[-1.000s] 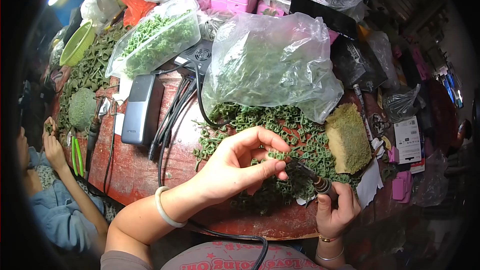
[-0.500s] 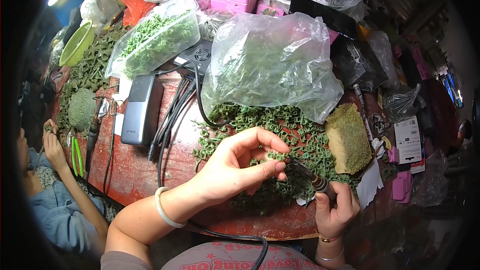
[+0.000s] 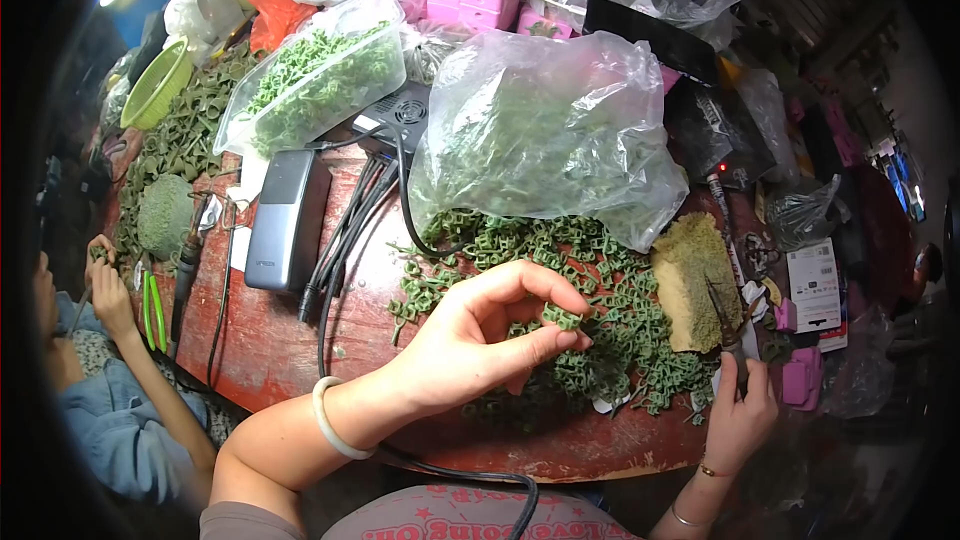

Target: Soldering small green plastic leaf segments together using a handheld soldering tool.

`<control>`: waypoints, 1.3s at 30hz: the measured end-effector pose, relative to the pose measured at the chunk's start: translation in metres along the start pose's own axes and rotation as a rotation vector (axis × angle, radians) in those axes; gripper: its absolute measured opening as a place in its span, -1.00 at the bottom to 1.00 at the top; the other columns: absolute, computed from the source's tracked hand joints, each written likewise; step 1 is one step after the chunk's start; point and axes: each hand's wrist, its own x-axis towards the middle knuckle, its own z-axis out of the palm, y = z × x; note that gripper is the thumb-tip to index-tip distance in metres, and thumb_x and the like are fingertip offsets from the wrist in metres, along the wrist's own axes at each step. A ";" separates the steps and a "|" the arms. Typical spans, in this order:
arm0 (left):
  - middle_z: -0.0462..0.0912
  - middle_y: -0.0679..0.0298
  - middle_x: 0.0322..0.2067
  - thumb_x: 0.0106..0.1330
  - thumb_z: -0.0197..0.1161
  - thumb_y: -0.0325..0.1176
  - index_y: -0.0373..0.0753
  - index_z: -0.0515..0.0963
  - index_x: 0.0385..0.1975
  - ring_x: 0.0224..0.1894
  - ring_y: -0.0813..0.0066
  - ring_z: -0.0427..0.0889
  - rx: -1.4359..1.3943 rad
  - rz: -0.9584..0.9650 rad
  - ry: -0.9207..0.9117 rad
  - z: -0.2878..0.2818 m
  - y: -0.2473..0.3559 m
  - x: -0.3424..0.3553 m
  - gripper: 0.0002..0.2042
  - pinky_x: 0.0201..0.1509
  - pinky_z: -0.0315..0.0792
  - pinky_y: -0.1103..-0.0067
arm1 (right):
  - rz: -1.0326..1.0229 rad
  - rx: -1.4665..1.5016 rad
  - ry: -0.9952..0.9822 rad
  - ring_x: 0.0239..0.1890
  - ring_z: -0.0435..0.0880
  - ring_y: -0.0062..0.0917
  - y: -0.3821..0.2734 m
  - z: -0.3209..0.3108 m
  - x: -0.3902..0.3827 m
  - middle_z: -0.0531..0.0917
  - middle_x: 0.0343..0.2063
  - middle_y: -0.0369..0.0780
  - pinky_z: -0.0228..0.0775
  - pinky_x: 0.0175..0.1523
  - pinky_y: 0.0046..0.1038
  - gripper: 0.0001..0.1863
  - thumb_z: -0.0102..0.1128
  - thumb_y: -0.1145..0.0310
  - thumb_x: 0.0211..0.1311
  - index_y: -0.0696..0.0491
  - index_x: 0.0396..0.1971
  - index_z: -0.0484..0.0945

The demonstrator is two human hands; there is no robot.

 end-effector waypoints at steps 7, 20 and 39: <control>0.59 0.13 -0.10 0.34 0.16 -0.55 -0.25 0.41 -0.08 -0.06 0.41 0.65 -0.031 -0.040 -0.027 -0.003 0.001 0.002 -0.80 -0.61 0.38 0.79 | -0.072 0.328 0.035 -0.65 0.50 -0.36 -0.034 0.005 -0.015 0.48 -0.65 -0.22 0.28 -0.54 -0.40 -0.51 0.25 -0.07 0.20 0.14 -0.43 0.50; 0.57 0.15 -0.14 0.34 0.16 -0.52 -0.22 0.39 -0.06 -0.18 0.46 0.64 -0.236 -0.097 -0.077 -0.010 -0.003 0.004 -0.78 -0.65 0.30 0.81 | -0.149 0.480 0.056 -0.72 0.39 -0.49 -0.054 0.020 -0.013 0.41 -0.70 -0.29 0.17 -0.61 -0.47 -0.50 0.21 -0.08 0.23 0.15 -0.42 0.51; 0.53 0.36 -0.28 0.33 0.25 -0.40 -0.18 0.43 -0.04 -0.33 0.72 0.54 -0.204 -0.137 -0.091 -0.009 0.000 0.003 -0.75 -0.59 0.21 0.79 | -0.294 0.441 -0.113 -0.70 0.47 -0.39 -0.058 0.016 -0.008 0.46 -0.68 -0.24 0.27 -0.61 -0.41 -0.55 0.29 -0.01 0.18 0.15 -0.45 0.51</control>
